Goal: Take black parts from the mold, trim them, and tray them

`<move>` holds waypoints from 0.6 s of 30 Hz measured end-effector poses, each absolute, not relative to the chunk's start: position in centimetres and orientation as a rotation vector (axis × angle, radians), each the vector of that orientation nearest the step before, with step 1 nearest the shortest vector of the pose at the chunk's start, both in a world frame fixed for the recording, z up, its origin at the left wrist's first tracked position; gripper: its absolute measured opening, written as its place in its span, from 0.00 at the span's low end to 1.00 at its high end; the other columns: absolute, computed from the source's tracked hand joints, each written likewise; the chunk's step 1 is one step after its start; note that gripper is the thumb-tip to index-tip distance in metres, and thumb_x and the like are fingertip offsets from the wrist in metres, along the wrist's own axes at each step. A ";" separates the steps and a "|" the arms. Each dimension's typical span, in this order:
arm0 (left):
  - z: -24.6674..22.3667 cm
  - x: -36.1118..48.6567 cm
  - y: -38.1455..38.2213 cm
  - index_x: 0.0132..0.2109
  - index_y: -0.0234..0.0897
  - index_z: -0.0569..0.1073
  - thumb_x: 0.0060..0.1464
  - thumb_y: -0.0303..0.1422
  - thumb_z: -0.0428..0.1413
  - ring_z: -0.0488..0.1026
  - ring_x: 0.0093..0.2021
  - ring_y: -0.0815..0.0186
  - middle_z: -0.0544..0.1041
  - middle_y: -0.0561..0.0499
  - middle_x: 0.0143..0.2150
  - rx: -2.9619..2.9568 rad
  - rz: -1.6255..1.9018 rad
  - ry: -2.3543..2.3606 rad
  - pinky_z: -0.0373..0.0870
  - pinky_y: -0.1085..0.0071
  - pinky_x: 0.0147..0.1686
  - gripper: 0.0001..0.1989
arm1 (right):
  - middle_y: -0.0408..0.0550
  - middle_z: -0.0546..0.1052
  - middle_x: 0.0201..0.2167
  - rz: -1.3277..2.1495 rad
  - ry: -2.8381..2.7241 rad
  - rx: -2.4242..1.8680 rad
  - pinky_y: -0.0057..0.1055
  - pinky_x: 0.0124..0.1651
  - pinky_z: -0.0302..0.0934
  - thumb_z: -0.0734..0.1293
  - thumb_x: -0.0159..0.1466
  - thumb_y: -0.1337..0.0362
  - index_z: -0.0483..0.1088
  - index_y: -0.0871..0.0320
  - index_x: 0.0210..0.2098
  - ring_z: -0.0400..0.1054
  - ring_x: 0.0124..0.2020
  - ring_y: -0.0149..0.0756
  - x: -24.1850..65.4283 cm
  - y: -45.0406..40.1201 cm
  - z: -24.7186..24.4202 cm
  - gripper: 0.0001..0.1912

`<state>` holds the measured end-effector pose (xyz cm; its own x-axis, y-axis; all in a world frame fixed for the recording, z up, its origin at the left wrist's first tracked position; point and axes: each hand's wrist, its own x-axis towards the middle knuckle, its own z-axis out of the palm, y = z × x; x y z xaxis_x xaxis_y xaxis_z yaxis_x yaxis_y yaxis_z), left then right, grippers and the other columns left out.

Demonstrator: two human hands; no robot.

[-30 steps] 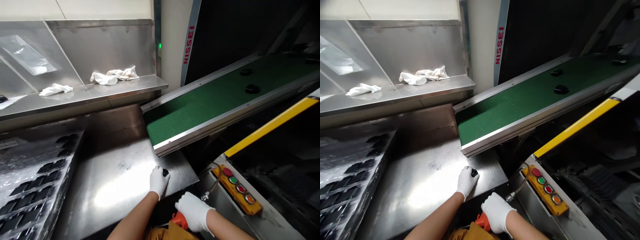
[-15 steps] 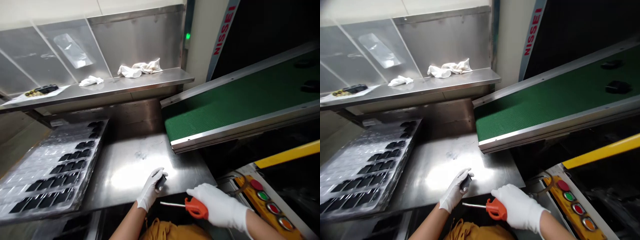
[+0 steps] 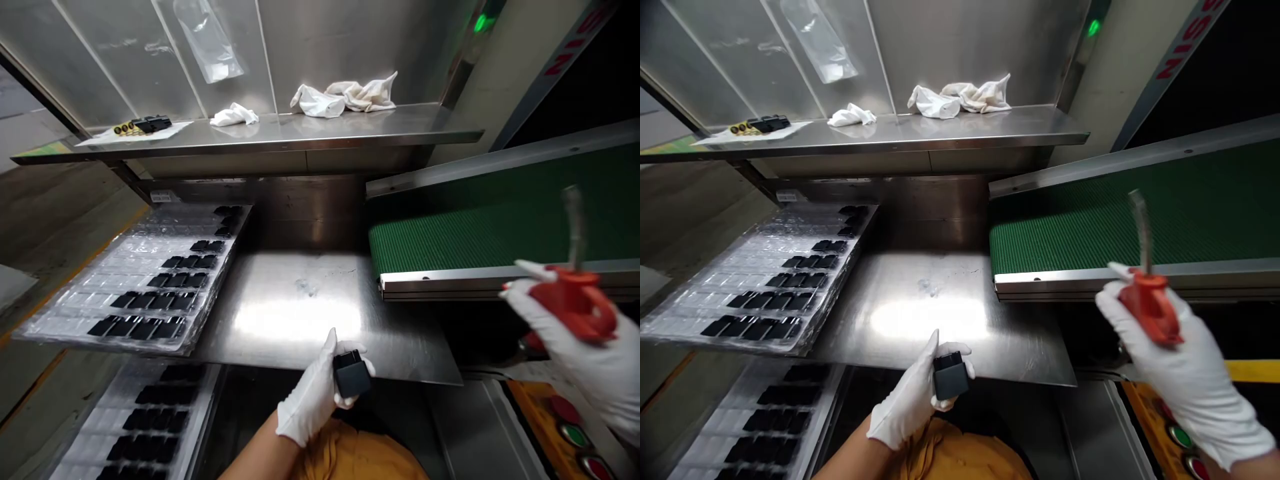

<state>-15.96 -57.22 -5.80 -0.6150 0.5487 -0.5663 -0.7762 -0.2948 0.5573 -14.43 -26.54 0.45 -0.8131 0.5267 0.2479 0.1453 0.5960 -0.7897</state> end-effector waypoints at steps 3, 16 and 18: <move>-5.0 -15.8 -57.1 0.45 0.32 0.71 0.56 0.60 0.45 0.60 0.15 0.76 0.77 0.43 0.33 -0.309 1.979 1.013 0.44 0.77 0.15 0.33 | 0.53 0.76 0.45 0.930 -2.250 -0.665 0.40 0.43 0.61 0.69 0.59 0.47 0.69 0.55 0.56 0.67 0.32 0.34 -16.8 -25.7 1.6 0.29; -4.0 -16.2 -57.9 0.46 0.34 0.70 0.60 0.57 0.42 0.64 0.18 0.75 0.76 0.42 0.39 -0.231 2.007 0.772 0.44 0.78 0.15 0.30 | 0.44 0.64 0.22 -0.186 -2.642 -0.217 0.38 0.38 0.54 0.65 0.58 0.39 0.63 0.58 0.42 0.59 0.29 0.42 -19.6 -24.8 -2.4 0.28; -4.0 -16.2 -57.9 0.47 0.34 0.70 0.61 0.57 0.42 0.64 0.18 0.75 0.76 0.41 0.41 -0.207 2.011 0.758 0.45 0.77 0.15 0.30 | 0.50 0.68 0.29 -0.136 -2.571 -0.301 0.38 0.36 0.55 0.66 0.58 0.41 0.63 0.60 0.45 0.61 0.32 0.44 -18.4 -26.5 -2.0 0.30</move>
<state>-16.25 -57.88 -4.01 -0.5406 0.7226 -0.4308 -0.8271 -0.3632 0.4289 -18.36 -26.47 -2.03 -0.8277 0.1863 0.5293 0.2411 0.9698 0.0356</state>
